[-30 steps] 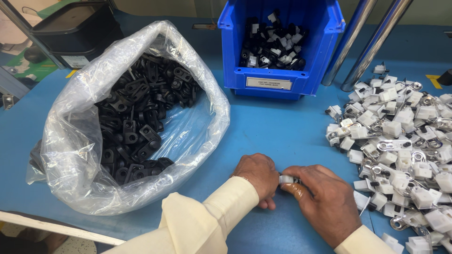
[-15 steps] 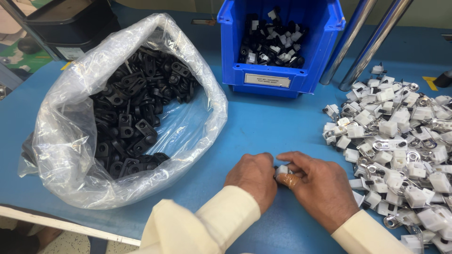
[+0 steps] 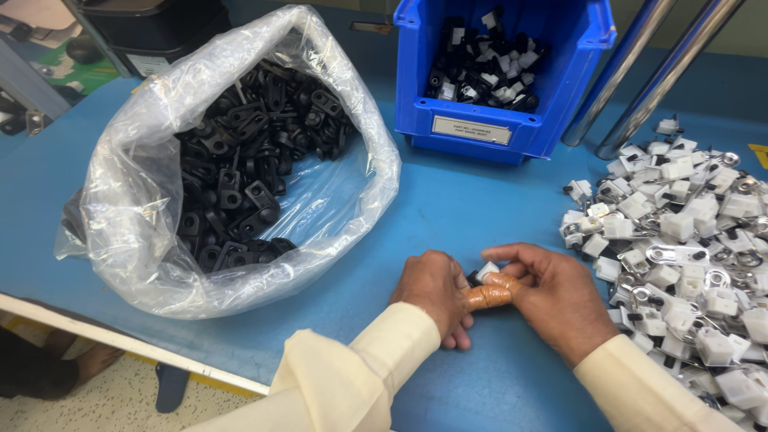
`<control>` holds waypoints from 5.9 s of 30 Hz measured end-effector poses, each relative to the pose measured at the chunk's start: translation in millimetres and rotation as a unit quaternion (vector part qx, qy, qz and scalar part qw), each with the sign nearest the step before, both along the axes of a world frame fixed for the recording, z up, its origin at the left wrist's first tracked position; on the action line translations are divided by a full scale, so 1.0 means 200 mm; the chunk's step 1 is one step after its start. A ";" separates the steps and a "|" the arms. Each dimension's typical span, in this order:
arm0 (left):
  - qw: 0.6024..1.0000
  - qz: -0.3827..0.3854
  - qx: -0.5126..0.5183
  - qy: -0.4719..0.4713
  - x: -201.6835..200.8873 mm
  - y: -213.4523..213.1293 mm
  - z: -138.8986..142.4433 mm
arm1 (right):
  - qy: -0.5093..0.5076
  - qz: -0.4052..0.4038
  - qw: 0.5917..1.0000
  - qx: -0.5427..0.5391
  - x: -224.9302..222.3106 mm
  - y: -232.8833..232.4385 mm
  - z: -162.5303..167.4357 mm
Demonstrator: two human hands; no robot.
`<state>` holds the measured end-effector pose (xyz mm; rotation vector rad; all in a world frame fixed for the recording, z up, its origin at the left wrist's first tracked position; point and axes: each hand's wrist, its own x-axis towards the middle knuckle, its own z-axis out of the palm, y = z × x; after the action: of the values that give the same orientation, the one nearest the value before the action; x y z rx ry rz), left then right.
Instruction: The person repeatedly picks a black plastic housing from a bag and a white plastic component with a metal loop from a pile on the table. They press the two parts together by hand and place the assembled unit into a blue bin. The cycle continues with multiple units.
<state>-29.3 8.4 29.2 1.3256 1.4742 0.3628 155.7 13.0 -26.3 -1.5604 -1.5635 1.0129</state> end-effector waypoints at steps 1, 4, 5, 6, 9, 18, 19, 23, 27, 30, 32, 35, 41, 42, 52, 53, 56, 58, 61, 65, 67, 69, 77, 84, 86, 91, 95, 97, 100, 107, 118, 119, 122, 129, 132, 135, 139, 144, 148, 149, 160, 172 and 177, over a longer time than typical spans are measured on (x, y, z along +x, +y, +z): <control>1.000 0.001 -0.004 -0.001 0.00 0.01 0.01 | 0.016 -0.001 1.000 -0.017 0.00 0.01 -0.01; 1.000 0.002 -0.015 -0.013 0.00 0.02 0.01 | 0.057 -0.008 0.997 -0.057 0.01 0.02 -0.02; 1.000 0.003 -0.019 -0.023 0.00 0.02 0.01 | 0.067 -0.010 0.996 -0.063 0.01 0.02 -0.02; 0.999 0.004 -0.024 -0.033 0.00 0.02 0.01 | 0.077 -0.014 0.995 -0.069 0.00 0.01 -0.02; 0.999 0.003 -0.028 -0.038 0.01 0.02 0.00 | 0.074 -0.018 0.994 -0.081 0.00 0.01 -0.03; 0.998 -0.013 -0.047 -0.048 0.00 0.09 -0.06 | 0.076 -0.009 0.995 -0.065 0.01 0.01 -0.07; 0.996 -0.015 -0.054 -0.066 0.00 0.09 -0.06 | 0.073 -0.011 0.995 -0.071 0.01 0.01 -0.07; 0.994 0.007 -0.051 -0.101 0.00 0.05 -0.05 | 0.056 0.000 0.996 -0.064 0.00 0.02 -0.05; 0.996 0.043 -0.041 -0.066 0.02 0.03 0.01 | 0.032 -0.001 0.999 -0.015 -0.05 -0.03 0.00; 0.999 0.031 -0.032 -0.004 0.03 0.02 0.06 | -0.063 -0.036 0.997 0.042 -0.11 -0.09 0.06; 0.998 -0.007 -0.009 0.058 0.03 0.03 0.09 | -0.138 -0.046 0.988 0.041 -0.14 -0.11 0.11; 0.993 -0.035 0.008 0.115 0.04 0.02 0.12 | -0.205 -0.030 0.978 0.027 -0.14 -0.09 0.18; 0.984 -0.063 0.000 0.168 0.04 0.04 0.17 | -0.163 -0.015 0.987 0.008 -0.14 -0.05 0.18; 0.982 -0.069 0.002 0.175 0.04 0.05 0.18 | -0.150 -0.017 0.989 0.004 -0.14 -0.05 0.17; 0.986 -0.077 0.006 0.147 0.03 0.08 0.18 | -0.187 0.007 0.982 0.024 -0.15 -0.06 0.18; 0.977 -0.085 0.047 0.188 0.04 0.07 0.16 | -0.210 0.008 0.977 0.044 -0.16 -0.06 0.18; 0.968 -0.067 0.105 0.218 0.05 0.03 0.13 | -0.217 -0.019 0.976 -0.011 -0.17 -0.04 0.17; 0.973 -0.041 0.112 0.198 0.04 0.00 0.12 | -0.130 -0.041 0.987 -0.085 -0.15 -0.01 0.16; 0.988 0.002 0.070 0.135 0.03 -0.04 0.12 | 0.033 -0.050 0.985 -0.163 -0.12 0.02 0.16; 0.999 0.025 0.027 0.039 0.02 -0.05 0.11 | -0.056 -0.008 0.988 -0.144 -0.12 0.01 0.18; 0.998 0.028 0.049 0.019 0.02 -0.06 0.09 | -0.133 0.019 0.985 -0.107 -0.13 -0.02 0.20; 0.997 0.041 0.057 0.008 0.02 -0.07 0.07 | -0.185 0.033 0.980 -0.072 -0.15 -0.04 0.22; 0.982 0.028 0.186 -0.021 0.02 -0.14 -0.01 | 0.076 -0.076 0.978 -0.181 -0.18 -0.05 0.19; 0.985 0.097 0.043 -0.137 -0.02 -0.08 -0.08 | 0.093 -0.073 0.976 -0.183 -0.17 -0.03 0.15; 0.984 0.094 0.014 -0.151 -0.03 -0.06 -0.10 | 0.101 -0.081 0.975 -0.182 -0.16 -0.03 0.15; 0.989 0.070 -0.030 -0.127 -0.03 0.03 -0.12 | 0.153 -0.080 0.966 -0.190 -0.15 -0.03 0.14; 0.983 0.066 -0.051 -0.163 -0.03 0.05 -0.13 | 0.166 -0.083 0.963 -0.198 -0.14 -0.03 0.13; 0.980 0.072 -0.057 -0.178 -0.02 0.04 -0.12 | 0.165 -0.086 0.964 -0.192 -0.13 -0.03 0.13; 0.984 0.063 -0.048 -0.157 -0.02 0.03 -0.10 | 0.160 -0.102 0.968 -0.166 -0.14 -0.05 0.12; 0.991 0.035 -0.018 -0.125 -0.04 0.01 -0.06 | 0.137 -0.155 0.971 -0.122 -0.22 -0.10 0.17; 0.980 0.049 -0.052 -0.183 -0.02 -0.03 -0.08 | -0.037 -0.126 0.991 -0.038 -0.28 -0.12 0.24; 0.974 0.070 -0.073 -0.205 -0.02 -0.03 -0.08 | -0.014 -0.111 0.993 -0.050 -0.27 -0.13 0.23; 0.965 0.112 -0.084 -0.221 -0.02 -0.03 -0.08 | 0.075 -0.119 0.987 -0.082 -0.25 -0.12 0.21; 0.957 0.126 -0.074 -0.251 -0.03 -0.03 -0.04 | 0.262 -0.140 0.913 -0.279 -0.13 -0.08 0.18; 0.946 0.068 -0.078 -0.306 -0.04 -0.03 -0.04 | 0.297 -0.129 0.889 -0.324 -0.07 -0.05 0.18; 0.941 0.052 -0.081 -0.324 -0.05 -0.02 -0.04 | 0.318 -0.142 0.854 -0.387 -0.03 -0.03 0.17; 0.940 0.040 -0.111 -0.320 -0.07 0.00 -0.02 | 0.418 -0.118 0.806 -0.402 -0.01 -0.06 0.11; 0.943 0.047 -0.118 -0.308 -0.07 0.01 -0.02 | 0.376 -0.109 0.856 -0.338 -0.02 -0.06 0.10; 0.952 0.107 -0.071 -0.279 -0.01 -0.01 -0.03 | 0.296 -0.200 0.909 -0.216 -0.15 -0.08 0.08; 0.956 0.114 -0.060 -0.263 0.00 -0.03 -0.03 | 0.278 -0.221 0.916 -0.186 -0.18 -0.09 0.07; 0.949 0.170 -0.044 -0.262 -0.02 -0.02 -0.03 | -0.144 -0.071 0.966 0.201 -0.28 -0.29 0.16; 0.935 0.190 -0.036 -0.298 0.01 -0.04 -0.03 | 0.343 -0.199 0.896 -0.200 -0.23 -0.18 0.13; 0.932 0.229 0.026 -0.279 0.05 -0.08 -0.02 | 0.359 -0.271 0.878 -0.167 -0.31 -0.15 0.14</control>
<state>-18.9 -7.0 25.4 0.8009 1.2665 1.0014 94.0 -16.6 1.2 -1.4555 -0.4210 1.3508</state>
